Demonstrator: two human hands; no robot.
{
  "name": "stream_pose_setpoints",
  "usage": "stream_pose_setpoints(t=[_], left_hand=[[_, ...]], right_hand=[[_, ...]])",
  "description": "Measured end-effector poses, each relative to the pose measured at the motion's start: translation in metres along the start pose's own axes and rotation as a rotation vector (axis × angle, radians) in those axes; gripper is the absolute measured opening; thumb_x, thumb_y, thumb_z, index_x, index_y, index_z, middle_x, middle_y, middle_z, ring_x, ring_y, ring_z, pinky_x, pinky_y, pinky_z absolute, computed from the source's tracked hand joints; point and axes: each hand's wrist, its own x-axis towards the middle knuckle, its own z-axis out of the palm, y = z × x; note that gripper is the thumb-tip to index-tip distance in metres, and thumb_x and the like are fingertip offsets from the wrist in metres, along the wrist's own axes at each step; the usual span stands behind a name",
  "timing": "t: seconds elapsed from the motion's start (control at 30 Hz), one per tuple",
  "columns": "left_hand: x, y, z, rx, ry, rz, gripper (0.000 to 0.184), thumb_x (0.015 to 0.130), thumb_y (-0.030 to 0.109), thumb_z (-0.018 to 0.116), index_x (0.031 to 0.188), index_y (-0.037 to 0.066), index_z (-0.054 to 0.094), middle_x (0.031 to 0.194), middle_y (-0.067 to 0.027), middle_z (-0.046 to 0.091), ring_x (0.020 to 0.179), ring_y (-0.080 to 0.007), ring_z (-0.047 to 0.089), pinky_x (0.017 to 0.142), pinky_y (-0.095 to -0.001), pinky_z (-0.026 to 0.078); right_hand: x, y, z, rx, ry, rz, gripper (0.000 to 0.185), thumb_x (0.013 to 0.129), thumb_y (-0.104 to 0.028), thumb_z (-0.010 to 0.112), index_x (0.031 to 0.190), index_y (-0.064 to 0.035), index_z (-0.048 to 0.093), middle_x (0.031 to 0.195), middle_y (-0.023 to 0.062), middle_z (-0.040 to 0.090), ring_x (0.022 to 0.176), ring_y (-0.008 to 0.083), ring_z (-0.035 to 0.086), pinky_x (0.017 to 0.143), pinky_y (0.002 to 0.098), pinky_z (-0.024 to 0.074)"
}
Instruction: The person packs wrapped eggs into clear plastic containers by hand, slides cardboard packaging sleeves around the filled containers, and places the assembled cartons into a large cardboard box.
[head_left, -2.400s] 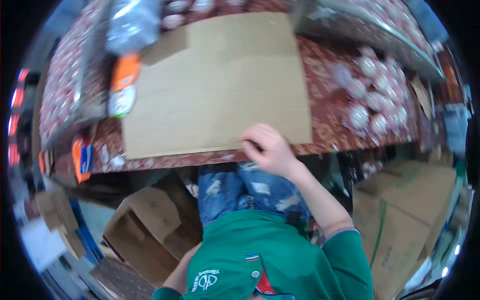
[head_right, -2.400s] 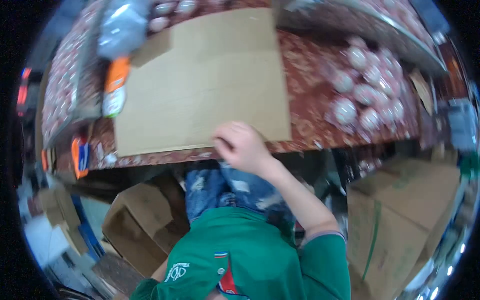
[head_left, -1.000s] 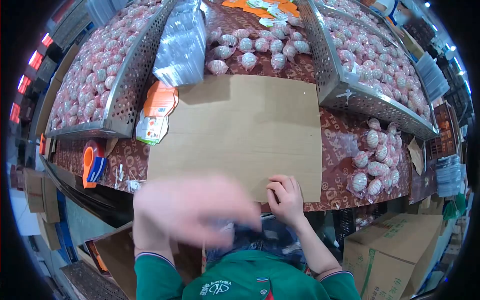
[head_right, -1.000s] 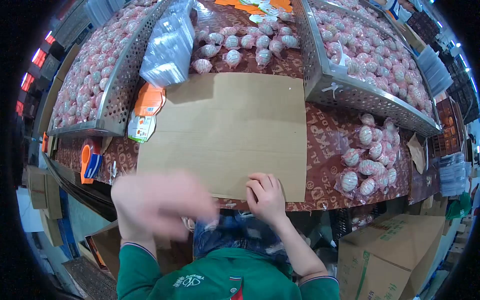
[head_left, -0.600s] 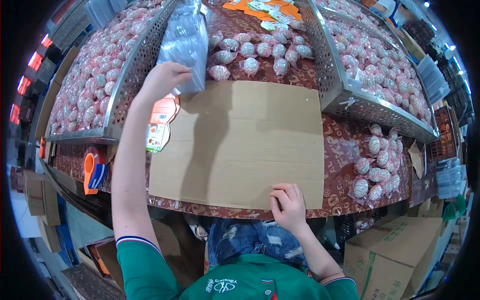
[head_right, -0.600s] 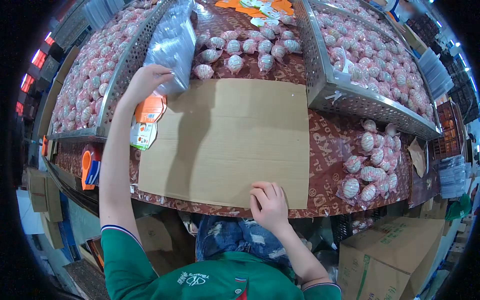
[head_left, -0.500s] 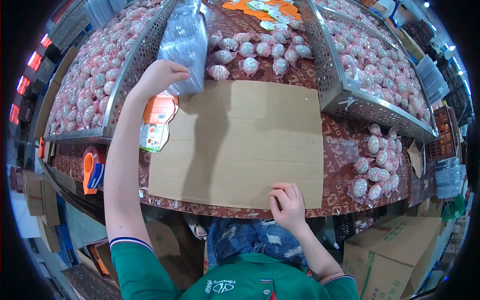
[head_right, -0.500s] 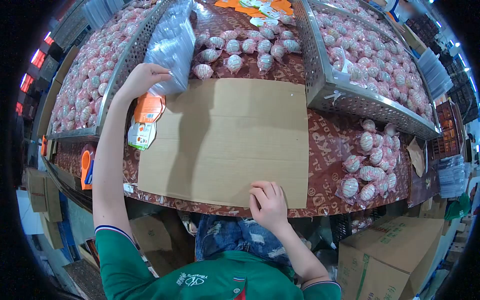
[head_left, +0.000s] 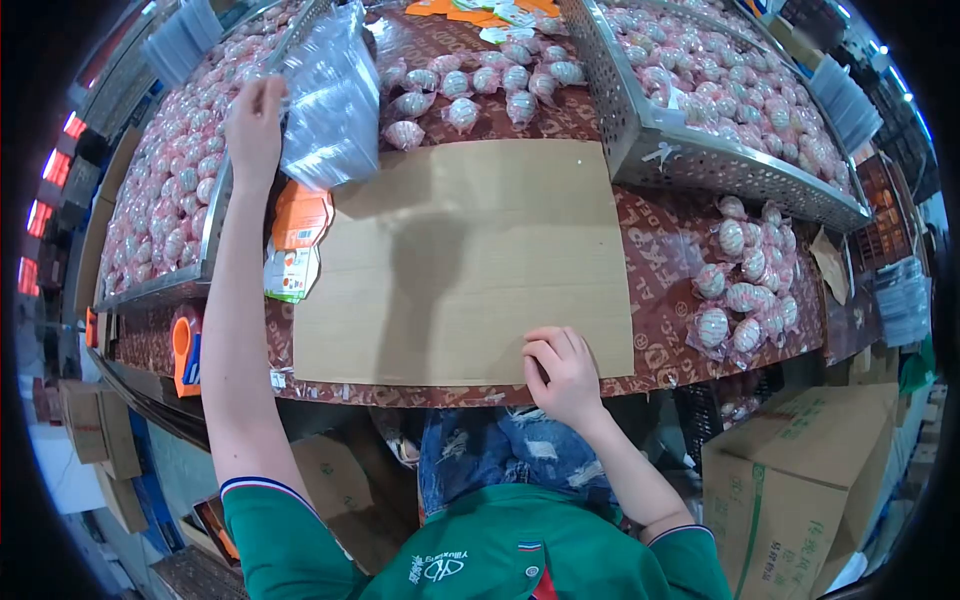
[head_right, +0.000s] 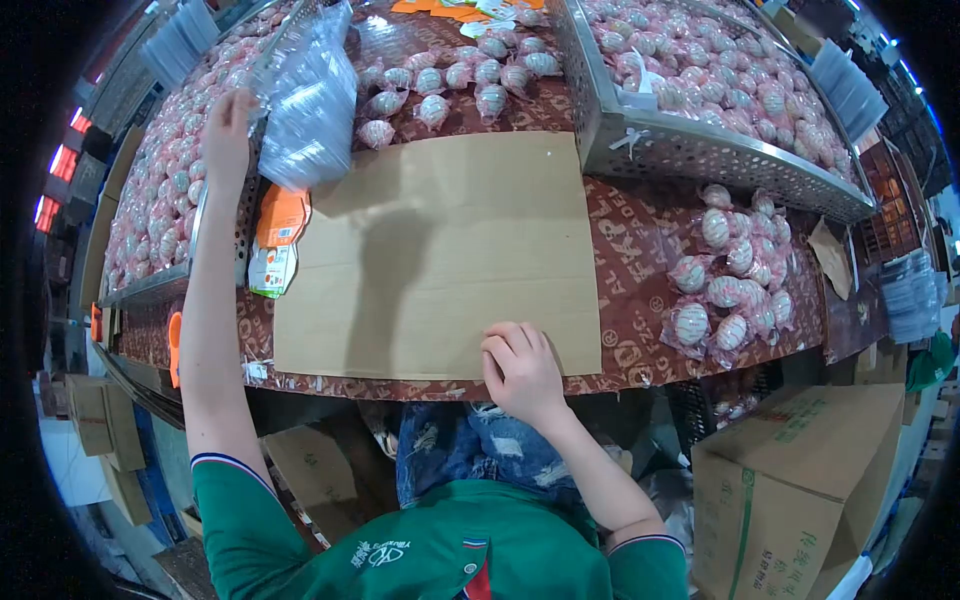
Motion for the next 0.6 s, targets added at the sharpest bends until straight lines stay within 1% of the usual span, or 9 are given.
stream_pose_setpoints(t=[0.07,0.1,0.17,0.2,0.23,0.3,0.47,0.53,0.6], left_hand=[[-0.012,0.038,0.003,-0.068,0.302,0.108,0.025,0.099,0.023,0.058,0.1,0.0,0.065,0.089,-0.0071,0.067,0.081,-0.0153,0.061,0.078,-0.029,0.048],[-0.026,0.059,0.005,-0.008,0.318,0.221,0.016,0.094,0.016,0.062,0.097,0.001,0.066,0.088,-0.0081,0.066,0.079,-0.0201,0.062,0.076,-0.0317,0.048],[-0.074,0.086,0.019,-0.025,0.152,0.479,0.009,0.087,0.01,0.066,0.094,0.003,0.066,0.086,-0.0093,0.065,0.081,-0.0244,0.062,0.076,-0.0338,0.048],[-0.111,0.104,0.027,-0.113,-0.092,0.441,0.01,0.082,0.004,0.068,0.092,0.005,0.067,0.086,-0.0089,0.065,0.085,-0.0258,0.062,0.077,-0.0343,0.048],[-0.148,0.108,0.049,-0.15,-0.136,0.51,0.009,0.082,0.005,0.068,0.091,0.007,0.066,0.085,-0.0075,0.064,0.084,-0.0258,0.062,0.078,-0.0374,0.047],[-0.221,0.114,0.08,0.066,-0.518,0.556,0.013,0.08,0.008,0.069,0.093,0.008,0.067,0.083,-0.0071,0.063,0.086,-0.0261,0.061,0.081,-0.0399,0.046],[-0.259,0.141,0.099,0.023,-0.561,0.454,0.018,0.081,0.016,0.072,0.097,0.01,0.069,0.093,-0.005,0.065,0.096,-0.0246,0.059,0.087,-0.0396,0.042],[-0.25,0.153,0.089,0.045,-0.595,0.413,0.025,0.082,0.02,0.072,0.106,0.011,0.068,0.105,-0.007,0.066,0.103,-0.0246,0.058,0.093,-0.0405,0.039],[-0.241,0.154,0.089,0.198,-0.372,0.465,0.044,0.087,0.024,0.069,0.127,0.01,0.058,0.12,-0.0095,0.062,0.111,-0.0261,0.056,0.101,-0.0415,0.034]], right_hand=[[0.0,0.001,0.0,0.006,0.008,-0.003,0.01,0.08,-0.006,0.065,0.088,-0.0069,0.06,0.1,0.0066,0.059,0.092,0.0274,0.057,0.081,0.0398,0.0469],[-0.001,0.001,0.0,0.012,0.014,-0.003,0.01,0.079,-0.006,0.065,0.088,-0.0064,0.06,0.1,0.0073,0.059,0.092,0.028,0.057,0.081,0.0399,0.0471],[0.0,0.001,0.001,0.015,0.027,0.017,0.011,0.079,-0.006,0.065,0.088,-0.0059,0.06,0.099,0.0084,0.059,0.092,0.029,0.057,0.081,0.0402,0.0474],[-0.001,0.002,0.002,0.013,0.036,0.037,0.011,0.079,-0.006,0.064,0.089,-0.0053,0.06,0.098,0.0095,0.059,0.092,0.0301,0.057,0.08,0.0405,0.0477],[-0.002,0.002,0.003,0.003,0.085,0.033,0.012,0.079,-0.006,0.064,0.09,-0.0048,0.059,0.096,0.0118,0.058,0.091,0.0326,0.057,0.08,0.0417,0.048],[-0.003,0.003,0.003,0.067,0.159,0.047,0.012,0.078,-0.003,0.065,0.089,-0.0035,0.06,0.092,0.0124,0.059,0.087,0.0344,0.059,0.078,0.042,0.0488],[-0.013,0.013,0.003,0.087,0.173,0.005,0.015,0.076,-0.004,0.065,0.09,-0.0028,0.059,0.093,0.0132,0.058,0.087,0.034,0.058,0.077,0.0423,0.0485],[-0.013,0.013,0.003,0.111,0.167,-0.013,0.015,0.075,-0.004,0.065,0.089,-0.0031,0.059,0.093,0.0118,0.055,0.088,0.033,0.056,0.077,0.0415,0.0475],[-0.012,0.013,0.003,0.08,0.158,-0.002,0.015,0.076,-0.004,0.066,0.089,-0.0035,0.059,0.094,0.0115,0.056,0.09,0.0326,0.057,0.078,0.041,0.0475]])
